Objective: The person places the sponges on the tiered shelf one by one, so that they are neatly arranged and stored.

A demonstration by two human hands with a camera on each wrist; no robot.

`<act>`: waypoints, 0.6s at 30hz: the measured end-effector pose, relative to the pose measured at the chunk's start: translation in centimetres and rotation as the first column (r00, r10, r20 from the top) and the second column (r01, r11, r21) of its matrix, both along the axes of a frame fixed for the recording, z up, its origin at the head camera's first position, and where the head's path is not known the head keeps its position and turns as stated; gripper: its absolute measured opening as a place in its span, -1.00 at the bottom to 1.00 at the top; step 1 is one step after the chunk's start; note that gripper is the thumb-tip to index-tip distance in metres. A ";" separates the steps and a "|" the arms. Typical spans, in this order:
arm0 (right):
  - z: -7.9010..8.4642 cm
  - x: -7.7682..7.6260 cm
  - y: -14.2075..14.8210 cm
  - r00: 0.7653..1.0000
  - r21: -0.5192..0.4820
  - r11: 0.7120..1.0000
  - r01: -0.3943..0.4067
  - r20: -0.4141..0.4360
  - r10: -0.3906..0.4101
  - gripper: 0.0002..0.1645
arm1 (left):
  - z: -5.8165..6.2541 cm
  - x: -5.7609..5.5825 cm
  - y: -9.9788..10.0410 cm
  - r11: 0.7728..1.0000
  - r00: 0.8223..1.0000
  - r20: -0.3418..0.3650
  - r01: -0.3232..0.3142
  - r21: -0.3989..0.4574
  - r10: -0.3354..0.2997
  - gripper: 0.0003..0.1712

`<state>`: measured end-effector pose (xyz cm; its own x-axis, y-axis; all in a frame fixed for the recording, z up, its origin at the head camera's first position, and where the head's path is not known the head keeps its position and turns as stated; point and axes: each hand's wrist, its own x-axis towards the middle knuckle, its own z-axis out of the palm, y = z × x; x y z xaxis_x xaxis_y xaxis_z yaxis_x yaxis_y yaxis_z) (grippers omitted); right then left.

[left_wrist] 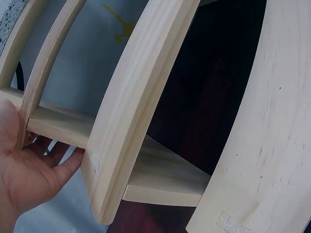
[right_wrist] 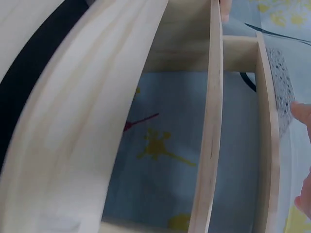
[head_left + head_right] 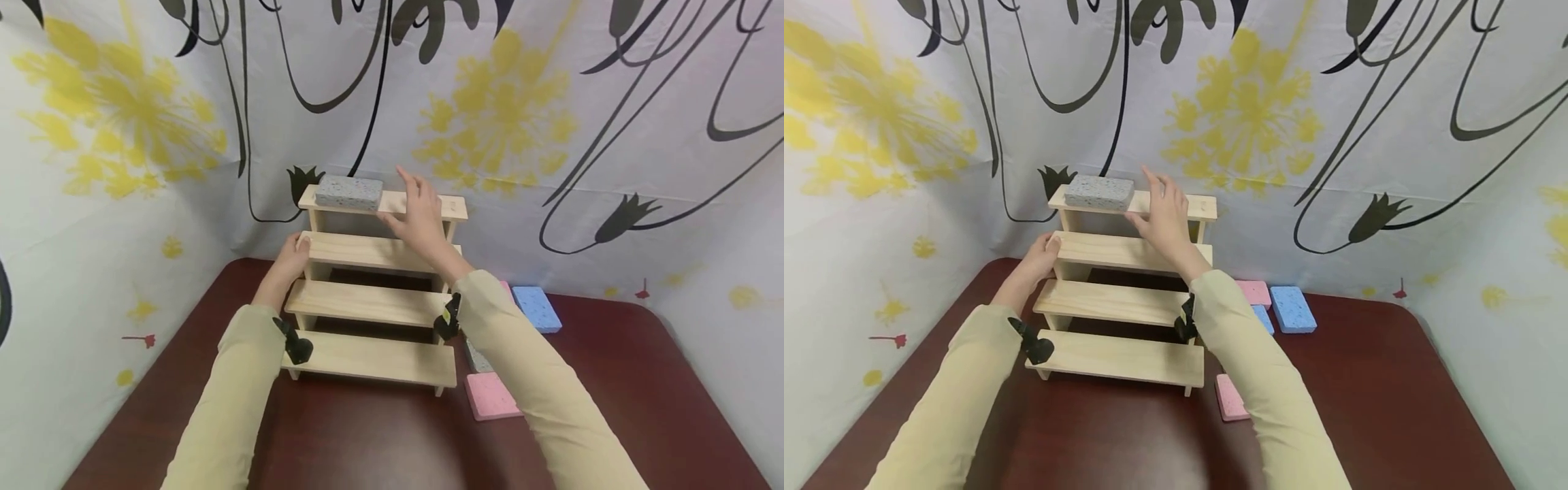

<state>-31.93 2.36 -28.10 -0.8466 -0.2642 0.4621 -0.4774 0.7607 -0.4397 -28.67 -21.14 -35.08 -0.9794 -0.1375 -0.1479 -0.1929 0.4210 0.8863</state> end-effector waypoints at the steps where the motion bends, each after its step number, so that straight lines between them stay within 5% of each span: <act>1: -0.1 0.2 0.5 1.000 0.004 1.000 0.006 0.004 -0.006 0.00 | 0.1 0.1 0.0 1.000 1.000 0.000 0.006 0.004 -0.006 -0.31; 7: -0.4 1.5 2.9 1.000 0.022 1.000 0.001 -0.001 -0.001 -0.17 | 1.2 0.5 0.2 0.998 0.999 0.032 0.022 0.058 -0.024 -0.34; 18: -2.4 4.8 7.8 1.000 -0.026 1.000 0.011 0.010 -0.011 -0.25 | 0.6 0.1 -0.1 0.991 0.995 0.090 0.037 0.128 -0.048 -0.33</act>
<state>-27.15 10.13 -30.46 -0.8540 -0.2429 0.4600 -0.4644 0.7545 -0.4638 -28.53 -21.26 -34.49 -0.9652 -0.0706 -0.2518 -0.2611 0.3167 0.9119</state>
